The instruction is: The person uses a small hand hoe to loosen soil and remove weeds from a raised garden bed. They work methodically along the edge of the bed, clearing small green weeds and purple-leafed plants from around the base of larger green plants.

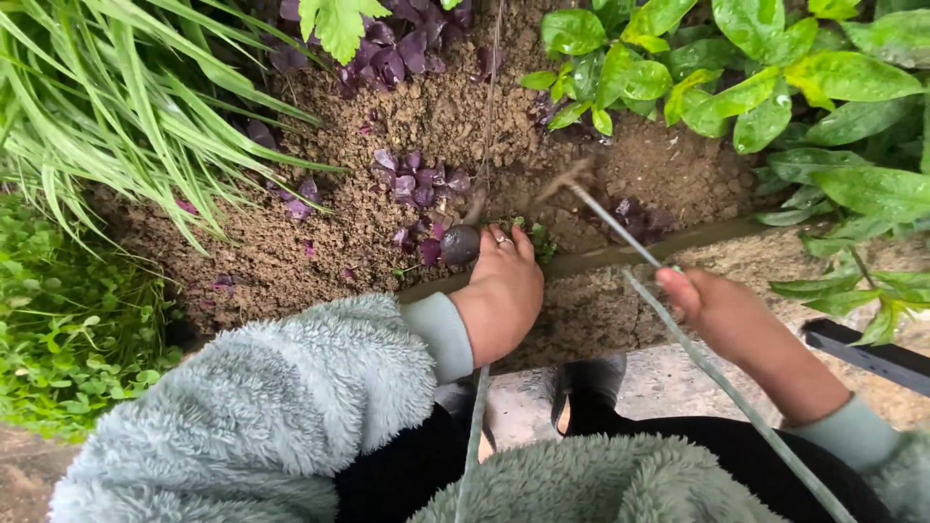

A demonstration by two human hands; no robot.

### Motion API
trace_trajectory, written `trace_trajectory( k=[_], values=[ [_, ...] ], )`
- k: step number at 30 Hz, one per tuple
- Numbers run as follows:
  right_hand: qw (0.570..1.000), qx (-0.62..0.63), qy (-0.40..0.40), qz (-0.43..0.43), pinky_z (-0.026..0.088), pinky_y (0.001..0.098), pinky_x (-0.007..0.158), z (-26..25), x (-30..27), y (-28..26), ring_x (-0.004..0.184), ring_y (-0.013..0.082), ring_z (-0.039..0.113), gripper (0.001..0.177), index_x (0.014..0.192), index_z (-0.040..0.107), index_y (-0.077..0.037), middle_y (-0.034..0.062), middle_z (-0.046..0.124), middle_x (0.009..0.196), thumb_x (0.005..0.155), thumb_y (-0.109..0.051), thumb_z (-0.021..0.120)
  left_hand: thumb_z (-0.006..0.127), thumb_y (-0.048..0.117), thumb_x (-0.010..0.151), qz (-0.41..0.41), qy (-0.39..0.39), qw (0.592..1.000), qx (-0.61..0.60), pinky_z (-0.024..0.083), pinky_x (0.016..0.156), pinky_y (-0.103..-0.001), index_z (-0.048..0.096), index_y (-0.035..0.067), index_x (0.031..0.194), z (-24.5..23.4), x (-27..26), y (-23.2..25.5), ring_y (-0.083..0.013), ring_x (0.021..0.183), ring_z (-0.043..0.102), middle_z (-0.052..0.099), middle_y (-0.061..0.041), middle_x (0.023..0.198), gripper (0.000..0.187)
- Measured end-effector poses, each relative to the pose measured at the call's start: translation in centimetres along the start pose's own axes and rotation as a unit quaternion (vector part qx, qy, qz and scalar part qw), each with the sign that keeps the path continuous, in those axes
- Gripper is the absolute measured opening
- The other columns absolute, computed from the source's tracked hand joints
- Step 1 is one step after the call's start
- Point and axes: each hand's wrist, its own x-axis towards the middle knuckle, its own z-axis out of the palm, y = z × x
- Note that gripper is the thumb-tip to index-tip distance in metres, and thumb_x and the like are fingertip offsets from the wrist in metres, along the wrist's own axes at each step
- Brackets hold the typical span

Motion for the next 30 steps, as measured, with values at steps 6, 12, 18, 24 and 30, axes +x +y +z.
trace_trajectory(
  k=[6,12,18,24,30],
  values=[
    [0.997,0.074,0.006,-0.027,0.046,0.0437,0.096,-1.0,-0.3,-0.2,0.107,0.0283,0.061,0.053,0.121,0.053,-0.017,0.0124,0.064,0.116,0.095,-0.062,0.038,0.044,0.029,0.107,-0.012,0.023,1.0,-0.003,0.016,0.121,-0.068,0.018,0.003,0.164,-0.6,0.9,0.5,-0.059,0.151,0.016,0.006,-0.031,0.17,0.068],
    [0.985,0.138,0.018,-0.098,0.045,0.0341,0.069,-1.4,0.3,0.3,0.067,0.0187,0.055,0.039,0.086,0.057,-0.013,0.0053,0.06,0.073,0.108,-0.044,0.048,0.047,0.033,0.107,-0.015,0.014,1.0,0.002,0.017,0.121,-0.067,0.016,-0.001,0.163,-1.4,0.7,0.4,-0.0583,0.151,0.018,0.007,-0.03,0.17,0.073],
    [0.972,0.152,0.022,-0.175,0.047,0.0438,0.083,-1.5,1.4,-2.6,0.086,0.0296,0.061,0.043,0.091,0.06,-0.009,0.0131,0.064,0.08,0.108,-0.045,0.043,0.049,0.019,0.103,-0.01,0.077,0.997,0.002,0.023,0.117,-0.07,0.035,-0.002,0.154,-1.1,0.7,0.9,-0.0588,0.144,0.029,0.024,-0.031,0.162,0.056],
    [0.99,0.012,0.035,-0.136,0.051,0.0606,0.085,-0.9,3.1,-2.8,0.096,0.0494,0.068,0.058,0.1,0.057,-0.009,0.0278,0.071,0.085,0.105,-0.062,0.033,0.043,0.006,0.101,-0.031,0.176,0.984,-0.013,0.03,0.11,-0.072,0.059,-0.004,0.14,0.0,-0.1,0.4,-0.0571,0.135,0.047,0.047,-0.029,0.152,0.043],
    [0.993,-0.09,0.057,-0.058,0.048,0.0528,0.078,-1.6,1.5,0.9,0.086,0.0474,0.067,0.056,0.101,0.052,-0.009,0.0265,0.072,0.088,0.105,-0.061,0.033,0.049,0.029,0.106,-0.003,0.011,1.0,-0.015,0.012,0.121,-0.069,0.015,0.001,0.164,-1.5,0.3,-0.3,-0.0586,0.152,0.015,0.007,-0.029,0.17,0.073]
  ],
)
